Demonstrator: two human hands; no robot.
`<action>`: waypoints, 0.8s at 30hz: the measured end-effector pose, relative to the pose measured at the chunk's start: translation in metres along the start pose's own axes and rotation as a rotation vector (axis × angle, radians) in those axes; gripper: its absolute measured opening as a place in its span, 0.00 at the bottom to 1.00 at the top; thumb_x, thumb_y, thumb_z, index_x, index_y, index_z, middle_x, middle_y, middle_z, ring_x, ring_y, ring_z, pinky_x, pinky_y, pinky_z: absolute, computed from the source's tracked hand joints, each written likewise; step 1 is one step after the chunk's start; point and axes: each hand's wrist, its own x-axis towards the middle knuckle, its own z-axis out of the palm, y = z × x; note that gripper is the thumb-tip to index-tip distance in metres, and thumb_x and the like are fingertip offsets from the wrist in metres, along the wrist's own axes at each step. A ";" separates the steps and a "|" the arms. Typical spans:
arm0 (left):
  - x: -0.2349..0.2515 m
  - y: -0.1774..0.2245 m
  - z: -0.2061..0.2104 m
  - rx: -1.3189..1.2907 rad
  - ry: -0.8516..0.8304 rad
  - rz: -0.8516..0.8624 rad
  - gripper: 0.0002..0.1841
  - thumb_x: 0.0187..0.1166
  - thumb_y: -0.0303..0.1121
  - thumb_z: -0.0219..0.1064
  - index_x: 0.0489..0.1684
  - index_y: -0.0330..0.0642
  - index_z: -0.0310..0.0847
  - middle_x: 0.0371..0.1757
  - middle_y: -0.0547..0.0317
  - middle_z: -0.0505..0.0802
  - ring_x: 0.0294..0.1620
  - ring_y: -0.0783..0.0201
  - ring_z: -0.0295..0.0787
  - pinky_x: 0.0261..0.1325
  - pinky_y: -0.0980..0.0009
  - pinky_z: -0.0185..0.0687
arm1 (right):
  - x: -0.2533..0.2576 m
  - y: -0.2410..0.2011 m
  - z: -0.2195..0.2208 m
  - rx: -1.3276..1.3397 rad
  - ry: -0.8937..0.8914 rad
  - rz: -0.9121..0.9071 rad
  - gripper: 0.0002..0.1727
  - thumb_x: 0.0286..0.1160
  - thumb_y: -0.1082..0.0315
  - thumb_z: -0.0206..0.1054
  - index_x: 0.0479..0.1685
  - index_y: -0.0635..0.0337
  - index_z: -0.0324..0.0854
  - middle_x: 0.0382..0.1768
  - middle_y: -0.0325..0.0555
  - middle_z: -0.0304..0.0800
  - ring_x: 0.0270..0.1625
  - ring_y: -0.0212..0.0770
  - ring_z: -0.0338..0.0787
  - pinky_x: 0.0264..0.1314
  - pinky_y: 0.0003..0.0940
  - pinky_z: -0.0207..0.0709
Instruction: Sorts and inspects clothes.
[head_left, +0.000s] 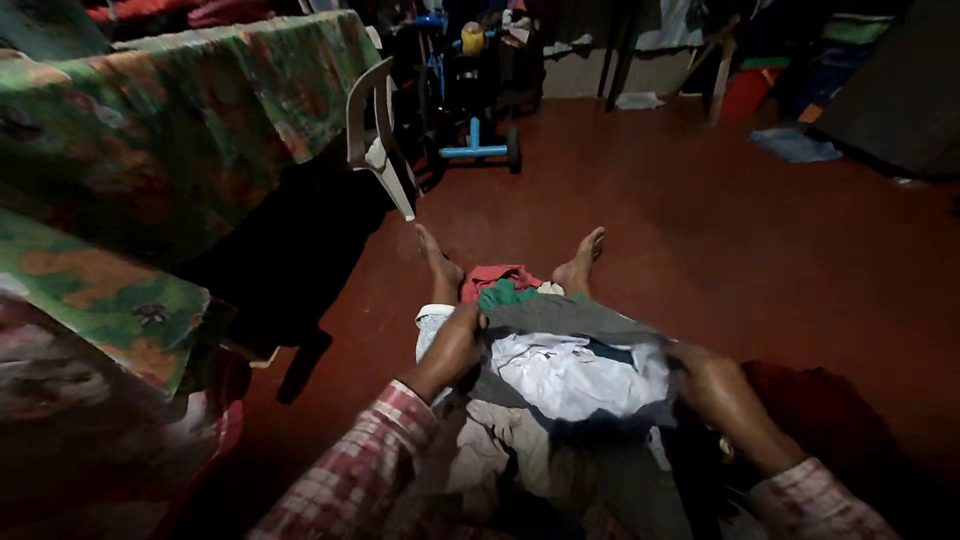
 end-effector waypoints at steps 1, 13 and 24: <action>0.002 -0.004 -0.018 -0.031 0.031 0.086 0.09 0.74 0.20 0.66 0.49 0.27 0.80 0.56 0.36 0.86 0.59 0.46 0.85 0.64 0.51 0.81 | 0.008 0.003 -0.022 0.015 0.070 -0.020 0.17 0.72 0.83 0.64 0.58 0.72 0.87 0.57 0.71 0.89 0.61 0.71 0.88 0.65 0.71 0.77; 0.016 0.056 -0.206 0.435 0.110 0.405 0.14 0.75 0.17 0.68 0.51 0.44 0.94 0.54 0.47 0.92 0.57 0.51 0.89 0.63 0.51 0.82 | 0.090 -0.021 -0.203 -0.227 0.211 -0.400 0.10 0.67 0.87 0.69 0.35 0.64 0.92 0.33 0.57 0.86 0.41 0.60 0.88 0.44 0.63 0.81; 0.032 0.065 -0.231 0.501 0.466 0.082 0.10 0.73 0.28 0.73 0.47 0.33 0.89 0.57 0.38 0.88 0.55 0.40 0.88 0.57 0.39 0.84 | 0.069 -0.082 -0.211 -0.438 0.081 -0.850 0.13 0.66 0.59 0.76 0.26 0.61 0.87 0.35 0.50 0.87 0.38 0.51 0.90 0.39 0.53 0.86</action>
